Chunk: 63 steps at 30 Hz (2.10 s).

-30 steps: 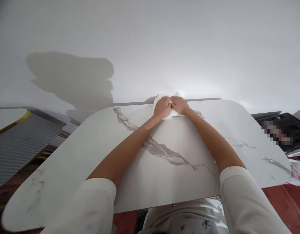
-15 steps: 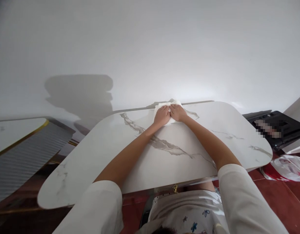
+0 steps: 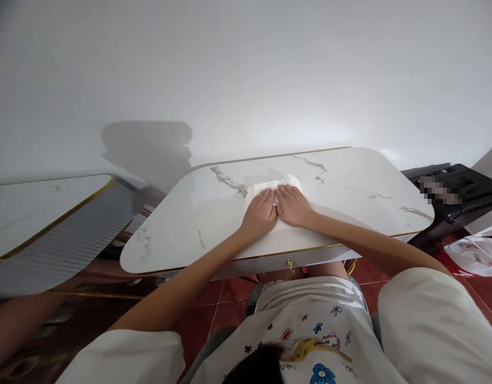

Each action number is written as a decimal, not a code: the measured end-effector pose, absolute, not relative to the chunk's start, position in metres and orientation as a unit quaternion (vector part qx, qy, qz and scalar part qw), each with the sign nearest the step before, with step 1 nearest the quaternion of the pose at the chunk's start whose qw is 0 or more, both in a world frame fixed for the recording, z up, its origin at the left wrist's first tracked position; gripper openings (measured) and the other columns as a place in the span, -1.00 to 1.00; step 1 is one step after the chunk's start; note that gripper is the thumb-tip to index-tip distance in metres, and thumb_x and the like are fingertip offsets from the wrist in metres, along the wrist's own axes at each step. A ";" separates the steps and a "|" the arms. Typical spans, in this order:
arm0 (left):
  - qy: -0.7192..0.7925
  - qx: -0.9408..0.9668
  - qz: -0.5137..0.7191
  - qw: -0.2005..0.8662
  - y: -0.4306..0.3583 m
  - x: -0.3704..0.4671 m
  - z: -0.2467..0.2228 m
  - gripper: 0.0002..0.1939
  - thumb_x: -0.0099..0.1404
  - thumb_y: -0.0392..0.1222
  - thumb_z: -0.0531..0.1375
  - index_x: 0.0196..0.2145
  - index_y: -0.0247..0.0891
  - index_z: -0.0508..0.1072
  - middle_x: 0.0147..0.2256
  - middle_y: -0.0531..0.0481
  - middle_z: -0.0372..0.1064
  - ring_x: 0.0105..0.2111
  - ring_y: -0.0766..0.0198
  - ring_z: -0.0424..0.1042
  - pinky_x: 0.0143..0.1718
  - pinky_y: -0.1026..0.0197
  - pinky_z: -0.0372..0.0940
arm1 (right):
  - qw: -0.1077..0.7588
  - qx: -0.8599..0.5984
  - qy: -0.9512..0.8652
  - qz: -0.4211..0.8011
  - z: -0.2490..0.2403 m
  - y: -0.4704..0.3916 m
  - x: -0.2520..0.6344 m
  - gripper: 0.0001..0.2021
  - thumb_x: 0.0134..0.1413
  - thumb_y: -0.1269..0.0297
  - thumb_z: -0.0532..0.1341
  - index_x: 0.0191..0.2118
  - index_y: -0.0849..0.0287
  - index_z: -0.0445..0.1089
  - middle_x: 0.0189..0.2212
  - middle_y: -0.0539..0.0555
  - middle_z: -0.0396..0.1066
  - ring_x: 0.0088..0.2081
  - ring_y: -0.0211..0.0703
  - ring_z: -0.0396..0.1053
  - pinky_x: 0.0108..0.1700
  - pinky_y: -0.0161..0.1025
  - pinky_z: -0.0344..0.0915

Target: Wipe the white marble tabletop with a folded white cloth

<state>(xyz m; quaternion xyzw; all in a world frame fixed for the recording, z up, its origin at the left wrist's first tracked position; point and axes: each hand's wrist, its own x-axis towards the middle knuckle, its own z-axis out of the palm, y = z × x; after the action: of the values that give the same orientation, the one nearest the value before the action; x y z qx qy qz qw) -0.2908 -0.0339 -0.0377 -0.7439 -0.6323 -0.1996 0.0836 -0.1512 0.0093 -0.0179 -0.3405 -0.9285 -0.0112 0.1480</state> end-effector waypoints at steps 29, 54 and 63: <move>-0.611 -0.769 -0.176 0.058 0.032 -0.193 -0.020 -0.50 0.34 -0.28 -0.09 0.16 -0.59 0.23 0.16 -0.39 0.23 0.20 -0.02 0.18 0.24 0.02 0.05 | 0.151 -0.367 -0.918 -0.015 -0.023 0.088 -0.057 -0.48 0.21 0.33 -0.10 0.25 0.33 0.21 0.24 0.23 0.19 0.27 0.09 0.12 0.26 0.09 0.09; -0.647 -0.733 -0.202 0.054 0.199 -0.236 -0.023 -0.55 0.34 -0.31 -0.10 0.12 -0.50 0.28 0.12 -0.34 0.28 0.18 0.02 0.19 0.24 0.01 0.04 | 0.170 -0.343 -0.924 -0.010 -0.027 0.265 -0.111 -0.47 0.20 0.32 -0.15 0.21 0.40 0.22 0.21 0.29 0.24 0.23 0.08 0.17 0.24 0.05 0.07; -0.628 -0.750 -0.198 0.068 0.167 -0.234 -0.028 -0.52 0.31 -0.31 -0.08 0.15 -0.49 0.24 0.17 -0.35 0.22 0.22 -0.01 0.15 0.24 -0.05 0.04 | 0.147 -0.381 -0.912 -0.014 -0.024 0.220 -0.107 -0.45 0.20 0.35 -0.12 0.26 0.44 0.14 0.27 0.29 0.13 0.29 0.09 0.08 0.27 0.06 0.01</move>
<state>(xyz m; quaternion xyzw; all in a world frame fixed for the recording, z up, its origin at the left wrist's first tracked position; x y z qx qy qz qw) -0.2341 0.1673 -0.0280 -0.7495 -0.6281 -0.1979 0.0675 -0.1067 0.2200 -0.0243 -0.3814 -0.9125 -0.0136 0.1473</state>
